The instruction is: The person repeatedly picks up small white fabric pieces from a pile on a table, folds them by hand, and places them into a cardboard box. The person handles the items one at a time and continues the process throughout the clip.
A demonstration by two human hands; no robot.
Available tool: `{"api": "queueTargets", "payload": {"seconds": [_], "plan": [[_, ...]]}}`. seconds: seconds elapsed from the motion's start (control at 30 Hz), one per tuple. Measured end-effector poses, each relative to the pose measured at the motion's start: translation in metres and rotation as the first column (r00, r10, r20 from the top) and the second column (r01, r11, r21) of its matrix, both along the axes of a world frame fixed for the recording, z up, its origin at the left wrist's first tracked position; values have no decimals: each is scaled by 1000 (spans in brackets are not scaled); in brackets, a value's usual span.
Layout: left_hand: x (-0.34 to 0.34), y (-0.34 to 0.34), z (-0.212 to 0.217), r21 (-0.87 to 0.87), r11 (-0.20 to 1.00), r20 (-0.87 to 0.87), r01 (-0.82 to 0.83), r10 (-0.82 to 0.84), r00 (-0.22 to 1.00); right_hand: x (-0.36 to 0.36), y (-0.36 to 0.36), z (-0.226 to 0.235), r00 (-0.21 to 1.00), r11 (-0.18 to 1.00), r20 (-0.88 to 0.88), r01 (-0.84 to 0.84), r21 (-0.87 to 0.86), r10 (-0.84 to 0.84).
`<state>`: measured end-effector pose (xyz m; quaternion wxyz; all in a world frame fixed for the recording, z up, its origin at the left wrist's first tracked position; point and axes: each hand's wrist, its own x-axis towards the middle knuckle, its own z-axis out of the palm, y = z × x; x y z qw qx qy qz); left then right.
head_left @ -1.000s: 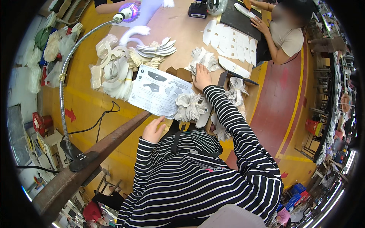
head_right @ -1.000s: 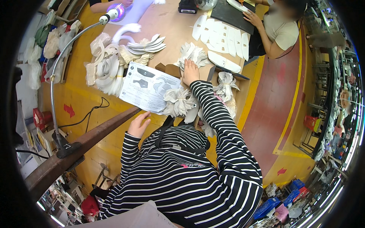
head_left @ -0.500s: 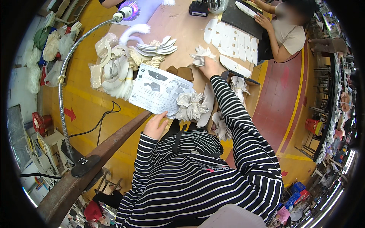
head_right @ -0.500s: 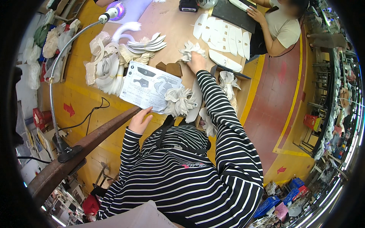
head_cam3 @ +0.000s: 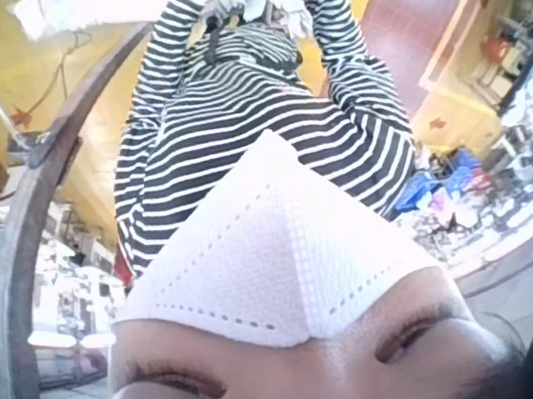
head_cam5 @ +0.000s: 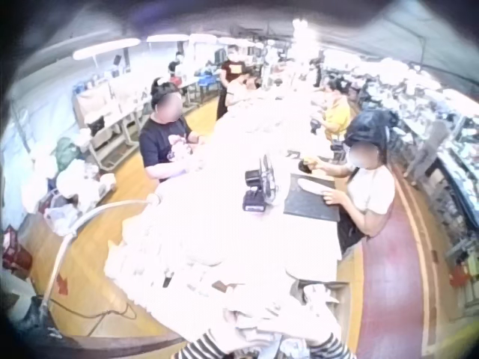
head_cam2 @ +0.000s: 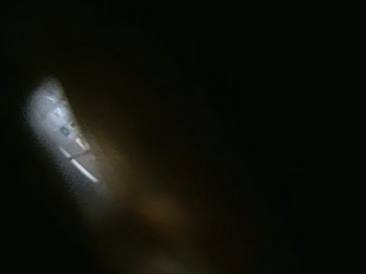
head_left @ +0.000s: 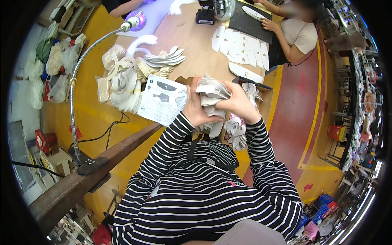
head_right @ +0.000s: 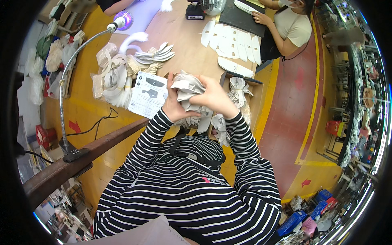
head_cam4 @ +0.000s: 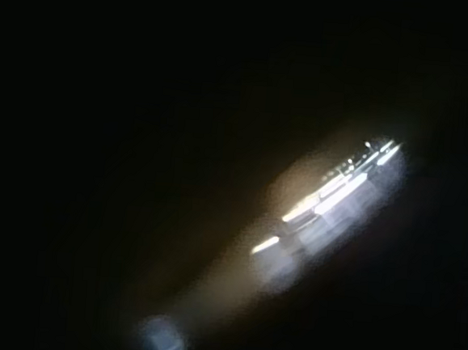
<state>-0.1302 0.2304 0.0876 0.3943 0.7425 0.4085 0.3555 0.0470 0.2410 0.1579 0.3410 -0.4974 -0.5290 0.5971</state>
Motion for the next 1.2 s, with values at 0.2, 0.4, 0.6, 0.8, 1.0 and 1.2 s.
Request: {"api": "queueTargets", "payload": {"seconds": [0.2,0.4,0.6,0.8,1.0,1.2], "plan": [[11,-16,-11,-132,988,154,86,-65,986,-25,-41,4,937,969,255,209,134,-238],[10,-38,-28,-400,898,526,182,62,848,-18,-78,30,941,996,337,-2,90,-29],[-15,-59,-14,-366,809,425,460,-294,856,9,-128,43,898,944,431,-60,323,-90],[-19,-61,-13,-659,275,734,700,29,679,17,-160,-17,747,751,-463,620,227,-477],[-4,-62,0,-741,266,552,617,-282,785,-36,-169,-35,740,821,-498,563,92,-452],[16,-66,28,-708,216,-46,672,-964,261,-13,-164,-5,967,906,252,-130,403,26]]}}
